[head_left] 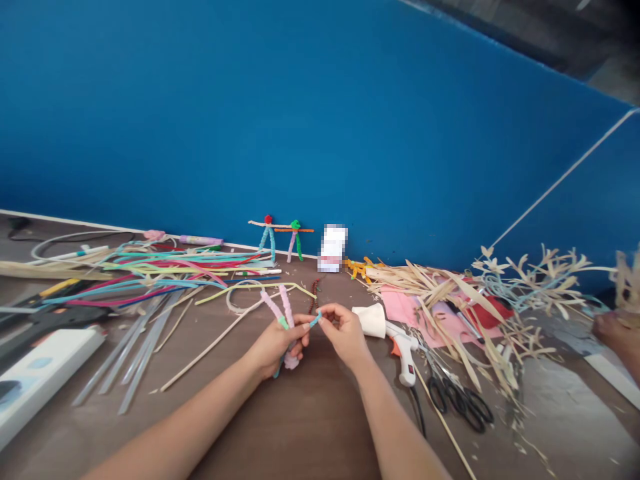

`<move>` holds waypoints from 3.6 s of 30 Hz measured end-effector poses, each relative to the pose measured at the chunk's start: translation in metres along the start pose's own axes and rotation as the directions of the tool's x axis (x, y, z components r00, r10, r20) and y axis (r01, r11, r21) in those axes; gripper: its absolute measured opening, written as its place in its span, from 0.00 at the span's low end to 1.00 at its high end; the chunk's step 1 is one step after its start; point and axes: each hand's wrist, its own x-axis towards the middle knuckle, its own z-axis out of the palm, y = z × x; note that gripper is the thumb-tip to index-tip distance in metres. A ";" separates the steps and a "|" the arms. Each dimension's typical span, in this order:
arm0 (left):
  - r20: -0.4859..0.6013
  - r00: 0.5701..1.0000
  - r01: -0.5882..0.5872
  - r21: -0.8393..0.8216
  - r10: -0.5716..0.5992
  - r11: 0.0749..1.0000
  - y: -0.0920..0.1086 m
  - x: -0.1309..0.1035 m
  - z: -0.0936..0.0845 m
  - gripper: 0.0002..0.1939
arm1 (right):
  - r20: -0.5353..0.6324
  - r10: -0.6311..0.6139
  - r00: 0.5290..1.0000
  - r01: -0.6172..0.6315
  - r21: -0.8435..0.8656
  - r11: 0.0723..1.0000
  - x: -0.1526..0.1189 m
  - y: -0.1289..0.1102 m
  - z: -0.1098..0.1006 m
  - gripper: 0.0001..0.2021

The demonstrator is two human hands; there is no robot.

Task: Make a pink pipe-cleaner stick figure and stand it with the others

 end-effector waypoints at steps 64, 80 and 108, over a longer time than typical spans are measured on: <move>-0.175 0.935 -0.252 0.286 0.309 0.924 -0.009 0.006 -0.004 0.15 | -0.088 0.292 0.952 -0.242 0.362 0.900 0.002 -0.004 0.002 0.09; 0.240 0.679 -0.518 0.827 0.694 0.220 -0.007 -0.005 -0.010 0.14 | -0.013 0.351 0.936 -0.338 0.237 0.911 0.000 -0.006 0.002 0.10; 0.144 0.800 -0.490 0.716 0.582 0.497 -0.004 -0.003 -0.008 0.11 | 0.060 0.266 0.962 -0.272 0.280 0.921 0.001 -0.007 -0.001 0.07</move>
